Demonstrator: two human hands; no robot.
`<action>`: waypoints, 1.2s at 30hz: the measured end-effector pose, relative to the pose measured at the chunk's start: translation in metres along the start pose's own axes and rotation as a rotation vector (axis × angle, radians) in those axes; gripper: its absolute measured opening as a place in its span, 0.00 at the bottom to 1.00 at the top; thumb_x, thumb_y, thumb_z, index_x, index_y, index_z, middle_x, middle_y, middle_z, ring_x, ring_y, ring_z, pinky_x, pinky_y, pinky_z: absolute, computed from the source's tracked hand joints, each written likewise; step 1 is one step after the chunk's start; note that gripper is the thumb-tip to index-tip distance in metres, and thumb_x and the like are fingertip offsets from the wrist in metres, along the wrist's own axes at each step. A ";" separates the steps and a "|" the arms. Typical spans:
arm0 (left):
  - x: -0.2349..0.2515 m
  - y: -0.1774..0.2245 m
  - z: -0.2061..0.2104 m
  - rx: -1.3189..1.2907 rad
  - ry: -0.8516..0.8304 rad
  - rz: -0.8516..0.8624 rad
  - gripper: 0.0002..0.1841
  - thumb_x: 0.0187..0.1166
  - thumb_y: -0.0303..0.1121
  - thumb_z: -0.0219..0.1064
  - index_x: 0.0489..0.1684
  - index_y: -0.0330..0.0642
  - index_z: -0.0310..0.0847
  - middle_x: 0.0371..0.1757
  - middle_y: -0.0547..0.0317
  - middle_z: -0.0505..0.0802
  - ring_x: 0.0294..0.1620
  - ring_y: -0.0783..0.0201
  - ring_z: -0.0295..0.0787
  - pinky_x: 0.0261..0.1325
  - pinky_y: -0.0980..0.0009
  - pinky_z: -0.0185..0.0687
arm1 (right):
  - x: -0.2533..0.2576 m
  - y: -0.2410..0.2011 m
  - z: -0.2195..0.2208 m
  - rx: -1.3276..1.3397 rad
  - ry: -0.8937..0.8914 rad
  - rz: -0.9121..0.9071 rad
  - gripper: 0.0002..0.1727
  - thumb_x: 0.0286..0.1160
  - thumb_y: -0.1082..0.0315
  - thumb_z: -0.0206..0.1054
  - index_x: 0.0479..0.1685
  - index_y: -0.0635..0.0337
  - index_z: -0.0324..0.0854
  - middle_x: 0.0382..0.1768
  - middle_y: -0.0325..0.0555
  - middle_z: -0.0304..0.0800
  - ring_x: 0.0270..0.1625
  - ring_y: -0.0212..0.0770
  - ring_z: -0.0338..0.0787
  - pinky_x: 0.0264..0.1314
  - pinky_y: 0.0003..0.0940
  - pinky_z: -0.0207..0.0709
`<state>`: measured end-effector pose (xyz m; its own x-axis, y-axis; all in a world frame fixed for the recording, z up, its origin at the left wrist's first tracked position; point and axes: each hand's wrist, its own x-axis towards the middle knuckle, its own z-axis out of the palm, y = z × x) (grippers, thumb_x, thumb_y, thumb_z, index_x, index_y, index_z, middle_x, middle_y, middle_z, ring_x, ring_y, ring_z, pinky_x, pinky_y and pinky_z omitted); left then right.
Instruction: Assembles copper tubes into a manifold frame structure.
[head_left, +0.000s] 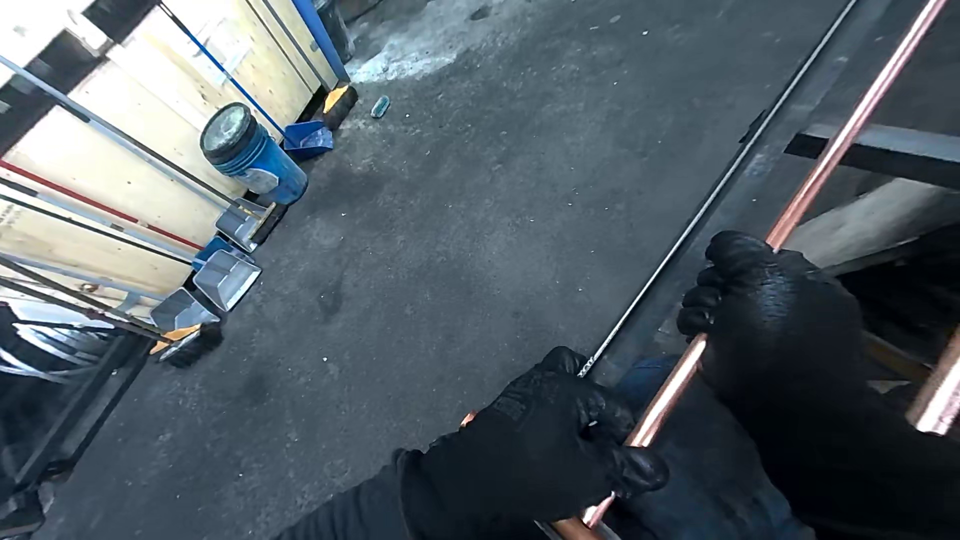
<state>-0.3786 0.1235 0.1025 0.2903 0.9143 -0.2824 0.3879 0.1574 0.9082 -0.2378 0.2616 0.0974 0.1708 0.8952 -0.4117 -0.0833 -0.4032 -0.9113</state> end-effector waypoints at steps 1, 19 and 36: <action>0.000 0.000 0.000 0.001 -0.004 0.002 0.14 0.77 0.46 0.75 0.35 0.44 0.91 0.40 0.57 0.86 0.44 0.64 0.81 0.45 0.69 0.80 | 0.001 0.001 -0.002 0.027 -0.029 0.006 0.12 0.88 0.51 0.58 0.35 0.41 0.69 0.16 0.26 0.62 0.13 0.24 0.61 0.15 0.20 0.59; -0.001 0.002 0.004 0.066 -0.021 -0.037 0.15 0.75 0.48 0.75 0.34 0.44 0.91 0.45 0.55 0.85 0.47 0.64 0.82 0.47 0.68 0.82 | 0.001 0.007 -0.013 0.072 -0.124 0.013 0.12 0.89 0.51 0.57 0.35 0.40 0.70 0.15 0.24 0.61 0.12 0.23 0.59 0.14 0.19 0.59; -0.003 0.001 0.004 0.036 -0.061 0.001 0.16 0.77 0.47 0.74 0.32 0.43 0.90 0.45 0.53 0.83 0.44 0.65 0.81 0.44 0.71 0.81 | -0.008 0.005 -0.007 -0.252 0.041 -0.065 0.14 0.85 0.48 0.62 0.38 0.46 0.70 0.20 0.29 0.68 0.15 0.26 0.66 0.17 0.24 0.65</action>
<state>-0.3756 0.1197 0.1030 0.3436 0.8897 -0.3005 0.4181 0.1416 0.8973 -0.2321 0.2514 0.0960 0.2083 0.9142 -0.3476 0.1756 -0.3846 -0.9062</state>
